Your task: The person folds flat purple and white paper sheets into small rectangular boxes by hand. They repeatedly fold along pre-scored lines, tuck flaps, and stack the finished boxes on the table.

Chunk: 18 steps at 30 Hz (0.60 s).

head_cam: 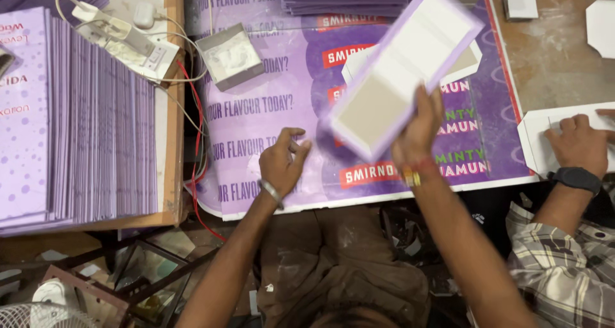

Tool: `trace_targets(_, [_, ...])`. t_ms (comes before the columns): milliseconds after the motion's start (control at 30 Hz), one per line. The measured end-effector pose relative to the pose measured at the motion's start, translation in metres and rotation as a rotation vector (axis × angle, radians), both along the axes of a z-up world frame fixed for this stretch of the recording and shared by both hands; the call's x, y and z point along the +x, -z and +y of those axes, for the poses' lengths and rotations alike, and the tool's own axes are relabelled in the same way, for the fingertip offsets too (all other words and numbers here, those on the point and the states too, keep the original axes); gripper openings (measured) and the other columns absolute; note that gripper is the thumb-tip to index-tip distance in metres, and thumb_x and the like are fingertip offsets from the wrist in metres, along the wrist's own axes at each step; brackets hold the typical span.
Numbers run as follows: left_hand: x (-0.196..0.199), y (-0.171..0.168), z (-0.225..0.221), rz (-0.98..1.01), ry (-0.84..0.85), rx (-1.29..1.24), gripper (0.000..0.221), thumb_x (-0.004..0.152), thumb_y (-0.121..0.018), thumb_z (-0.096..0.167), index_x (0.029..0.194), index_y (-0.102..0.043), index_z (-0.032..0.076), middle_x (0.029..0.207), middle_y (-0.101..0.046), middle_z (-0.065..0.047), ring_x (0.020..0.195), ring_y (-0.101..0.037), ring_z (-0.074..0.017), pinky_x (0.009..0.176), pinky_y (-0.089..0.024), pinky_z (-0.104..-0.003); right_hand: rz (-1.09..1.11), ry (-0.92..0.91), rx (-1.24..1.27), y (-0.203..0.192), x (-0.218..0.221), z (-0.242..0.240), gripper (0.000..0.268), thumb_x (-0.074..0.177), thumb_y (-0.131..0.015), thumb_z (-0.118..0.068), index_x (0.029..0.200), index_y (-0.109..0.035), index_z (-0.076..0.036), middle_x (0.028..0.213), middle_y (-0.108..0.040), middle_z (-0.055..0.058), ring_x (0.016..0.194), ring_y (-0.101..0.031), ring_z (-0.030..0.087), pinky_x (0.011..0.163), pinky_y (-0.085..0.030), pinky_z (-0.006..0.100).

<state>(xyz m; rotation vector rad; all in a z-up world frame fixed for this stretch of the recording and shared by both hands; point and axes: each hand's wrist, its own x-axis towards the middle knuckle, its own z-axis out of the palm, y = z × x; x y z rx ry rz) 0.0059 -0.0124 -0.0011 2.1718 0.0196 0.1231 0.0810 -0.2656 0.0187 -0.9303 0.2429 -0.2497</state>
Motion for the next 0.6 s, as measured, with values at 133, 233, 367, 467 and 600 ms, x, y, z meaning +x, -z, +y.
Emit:
trace_targets(133, [0.007, 0.006, 0.000, 0.003, 0.171, 0.199, 0.040, 0.082, -0.078, 0.048, 0.103, -0.074, 0.014, 0.064, -0.065, -0.004, 0.055, -0.065, -0.0211, 0.051, -0.049, -0.037, -0.022, 0.017, 0.063, -0.006, 0.134, 0.042, 0.067, 0.095, -0.053, -0.011, 0.152, -0.020, -0.021, 0.139, -0.051, 0.010, 0.124, -0.054, 0.027, 0.101, -0.050, 0.058])
trace_targets(233, [0.008, 0.003, 0.004, -0.023, 0.171, 0.192, 0.039, 0.082, -0.079, 0.050, 0.099, -0.075, 0.014, 0.063, -0.064, -0.004, 0.055, -0.064, -0.0205, 0.052, -0.049, -0.037, -0.022, 0.091, 0.082, -0.012, 0.219, 0.085, 0.068, 0.091, -0.060, -0.005, 0.151, -0.027, -0.008, 0.139, -0.048, 0.016, 0.124, -0.054, 0.032, 0.102, -0.053, 0.067])
trace_targets(367, [0.006, 0.004, 0.006, -0.009, 0.171, 0.133, 0.039, 0.081, -0.080, 0.048, 0.097, -0.075, 0.013, 0.061, -0.062, -0.004, 0.053, -0.063, -0.0198, 0.051, -0.049, -0.036, 0.021, 0.038, 0.084, 0.003, 0.260, 0.102, 0.076, 0.090, -0.064, 0.006, 0.153, -0.024, -0.006, 0.124, -0.052, 0.019, 0.110, -0.054, 0.029, 0.104, -0.056, 0.059])
trace_targets(467, [0.007, 0.004, 0.009, -0.029, 0.174, 0.108, 0.039, 0.081, -0.081, 0.046, 0.097, -0.075, 0.012, 0.061, -0.062, -0.003, 0.053, -0.063, -0.0197, 0.051, -0.049, -0.036, -0.048, -0.057, -0.004, 0.015, 0.240, 0.094, 0.078, 0.091, -0.067, 0.001, 0.154, -0.022, -0.006, 0.131, -0.057, 0.021, 0.116, -0.064, 0.031, 0.101, -0.062, 0.049])
trace_targets(600, [0.007, 0.008, 0.009, -0.058, 0.170, 0.078, 0.038, 0.081, -0.081, 0.045, 0.097, -0.074, 0.011, 0.062, -0.061, -0.004, 0.054, -0.063, -0.0193, 0.051, -0.048, -0.035, -0.304, -0.111, -0.613, 0.030, 0.157, 0.057, 0.074, 0.103, -0.073, -0.013, 0.163, -0.030, -0.004, 0.149, -0.065, 0.024, 0.137, -0.067, 0.030, 0.113, -0.059, 0.046])
